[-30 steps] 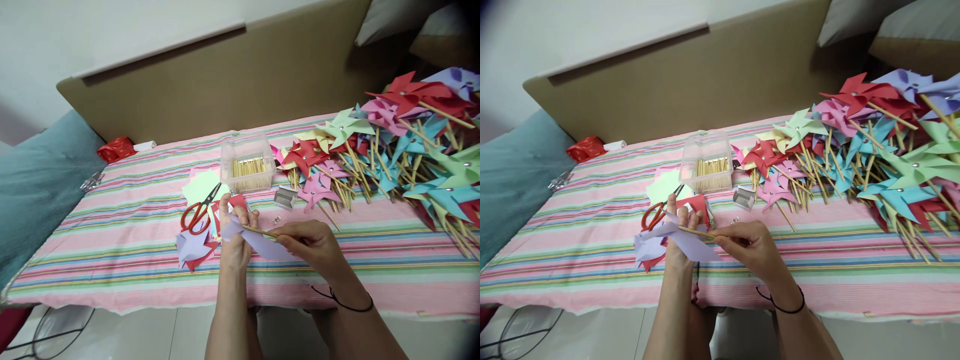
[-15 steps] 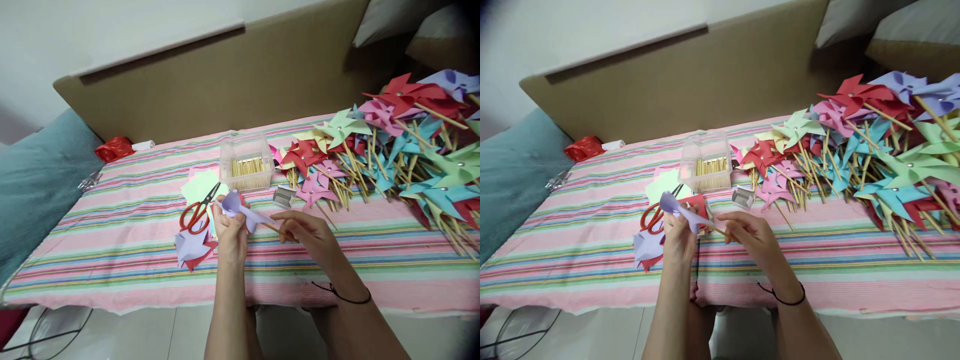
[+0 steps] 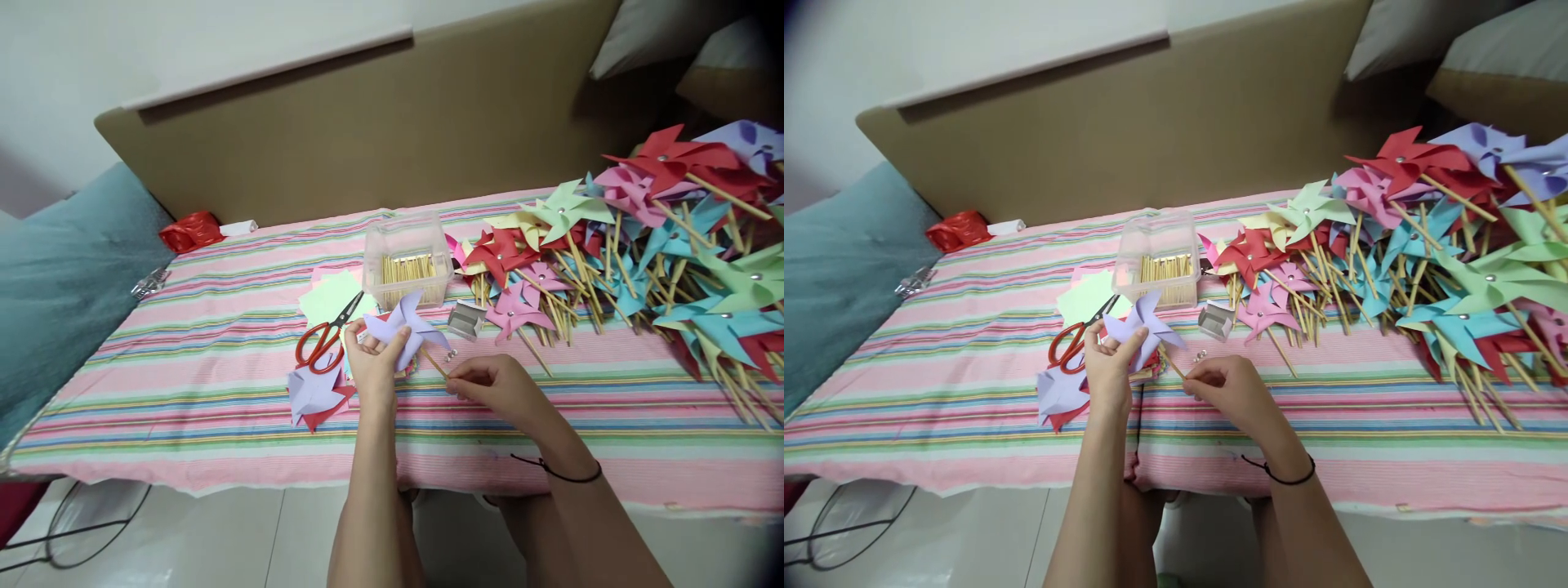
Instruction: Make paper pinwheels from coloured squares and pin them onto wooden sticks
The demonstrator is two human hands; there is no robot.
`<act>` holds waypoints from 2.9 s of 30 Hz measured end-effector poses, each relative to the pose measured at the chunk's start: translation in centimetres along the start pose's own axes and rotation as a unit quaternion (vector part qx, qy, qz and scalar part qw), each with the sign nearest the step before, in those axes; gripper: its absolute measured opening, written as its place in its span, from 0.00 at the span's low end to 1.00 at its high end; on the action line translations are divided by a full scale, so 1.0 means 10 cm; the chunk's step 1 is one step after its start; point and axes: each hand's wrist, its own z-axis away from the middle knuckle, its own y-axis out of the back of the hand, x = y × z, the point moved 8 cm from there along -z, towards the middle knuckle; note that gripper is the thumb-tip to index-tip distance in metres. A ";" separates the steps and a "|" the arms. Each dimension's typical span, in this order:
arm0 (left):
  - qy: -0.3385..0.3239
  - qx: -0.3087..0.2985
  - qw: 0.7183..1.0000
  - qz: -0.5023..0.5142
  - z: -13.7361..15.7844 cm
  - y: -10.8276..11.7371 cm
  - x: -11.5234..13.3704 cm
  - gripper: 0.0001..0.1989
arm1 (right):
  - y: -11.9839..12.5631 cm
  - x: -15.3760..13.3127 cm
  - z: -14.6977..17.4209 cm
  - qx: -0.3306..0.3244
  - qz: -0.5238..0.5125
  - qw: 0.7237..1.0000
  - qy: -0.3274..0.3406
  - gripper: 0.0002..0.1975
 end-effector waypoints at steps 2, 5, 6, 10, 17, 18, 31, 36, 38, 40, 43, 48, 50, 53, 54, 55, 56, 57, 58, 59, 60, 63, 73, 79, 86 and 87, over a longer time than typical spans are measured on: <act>-0.002 -0.008 1.000 -0.002 0.00 -0.02 0.00 0.33 | 0.02 0.01 -0.01 0.008 0.002 1.000 0.001 0.10; 0.000 -0.011 1.000 -0.002 -0.01 -0.01 0.01 0.27 | 0.10 0.02 -0.01 0.046 -0.005 0.999 0.004 0.10; 0.004 -0.012 1.000 -0.003 -0.02 0.00 0.00 0.25 | 0.13 0.03 -0.01 0.058 -0.007 0.998 0.004 0.11; 0.023 -0.040 0.999 -0.007 -0.04 -0.01 -0.04 0.21 | 0.17 0.04 -0.02 0.071 -0.015 0.997 0.002 0.11; 0.040 -0.061 0.997 -0.017 -0.02 -0.04 -0.07 0.21 | 0.15 0.07 -0.02 0.072 -0.027 0.997 -0.010 0.12; 0.041 -0.064 0.997 -0.024 -0.01 -0.05 -0.07 0.22 | 0.16 0.07 -0.02 0.074 -0.028 0.997 -0.013 0.12; 0.050 -0.120 0.991 -0.041 0.08 -0.21 -0.18 0.27 | 0.06 0.04 -0.05 0.055 -0.021 0.998 0.003 0.13; 0.065 -0.069 0.995 -0.026 0.03 -0.10 -0.15 0.20 | 0.15 0.03 -0.03 0.083 -0.025 0.996 0.001 0.14; 0.079 -0.048 0.996 -0.008 0.00 -0.03 -0.14 0.17 | 0.18 0.05 -0.02 0.088 -0.031 0.996 -0.001 0.15; 0.079 -0.038 0.996 0.006 -0.02 0.02 -0.13 0.15 | 0.19 0.06 -0.02 0.086 -0.036 0.996 -0.002 0.15; 0.062 -0.033 0.997 -0.013 -0.05 0.07 -0.11 0.13 | 0.22 0.06 -0.02 0.091 -0.043 0.995 0.000 0.15; 0.054 -0.004 0.997 -0.049 -0.05 0.13 -0.11 0.14 | 0.26 0.05 -0.02 0.109 -0.046 0.993 -0.003 0.17; 0.061 -0.007 0.997 -0.049 -0.05 0.12 -0.12 0.15 | 0.28 0.05 -0.01 0.116 -0.049 0.992 -0.005 0.18; 0.070 -0.016 0.997 -0.041 -0.04 0.08 -0.11 0.16 | 0.31 0.03 -0.01 0.124 -0.041 0.991 0.001 0.18; 0.074 -0.016 0.996 -0.036 -0.04 0.08 -0.10 0.17 | 0.32 0.03 0.00 0.127 -0.035 0.991 0.003 0.18; 0.077 -0.016 0.996 -0.031 -0.03 0.07 -0.10 0.18 | 0.33 0.02 0.00 0.129 -0.030 0.991 0.004 0.18; 0.079 -0.016 0.996 -0.028 -0.03 0.07 -0.09 0.19 | 0.34 0.02 0.00 0.132 -0.026 0.991 0.005 0.18; 0.079 -0.020 0.996 -0.029 -0.03 0.06 -0.08 0.19 | 0.35 0.02 0.00 0.133 -0.024 0.991 0.005 0.18; 0.079 -0.025 0.996 -0.034 -0.02 0.06 -0.07 0.18 | 0.35 0.01 0.00 0.135 -0.024 0.991 0.006 0.18; 0.079 -0.032 0.995 -0.043 -0.02 0.05 -0.07 0.18 | 0.36 0.01 0.01 0.136 -0.024 0.990 0.006 0.18; 0.082 -0.039 0.994 -0.054 -0.01 0.05 -0.07 0.17 | 0.36 0.01 0.01 0.137 -0.024 0.990 0.006 0.18; 0.095 -0.048 0.991 -0.082 0.00 0.06 -0.09 0.15 | 0.36 0.00 0.01 0.138 -0.026 0.990 0.005 0.18; 0.084 -0.046 0.993 -0.070 -0.01 0.08 -0.09 0.13 | 0.38 0.02 0.02 0.141 -0.029 0.990 -0.004 0.18; 0.074 -0.039 0.995 -0.059 -0.02 0.08 -0.06 0.12 | 0.38 0.01 0.02 0.143 -0.029 0.989 0.002 0.18; 0.065 -0.029 0.996 -0.060 -0.03 0.09 -0.06 0.10 | 0.39 0.03 0.01 0.142 -0.032 0.989 -0.005 0.16; 0.067 -0.031 0.995 -0.066 -0.02 0.09 -0.07 0.10 | 0.39 0.03 0.01 0.142 -0.033 0.989 -0.007 0.16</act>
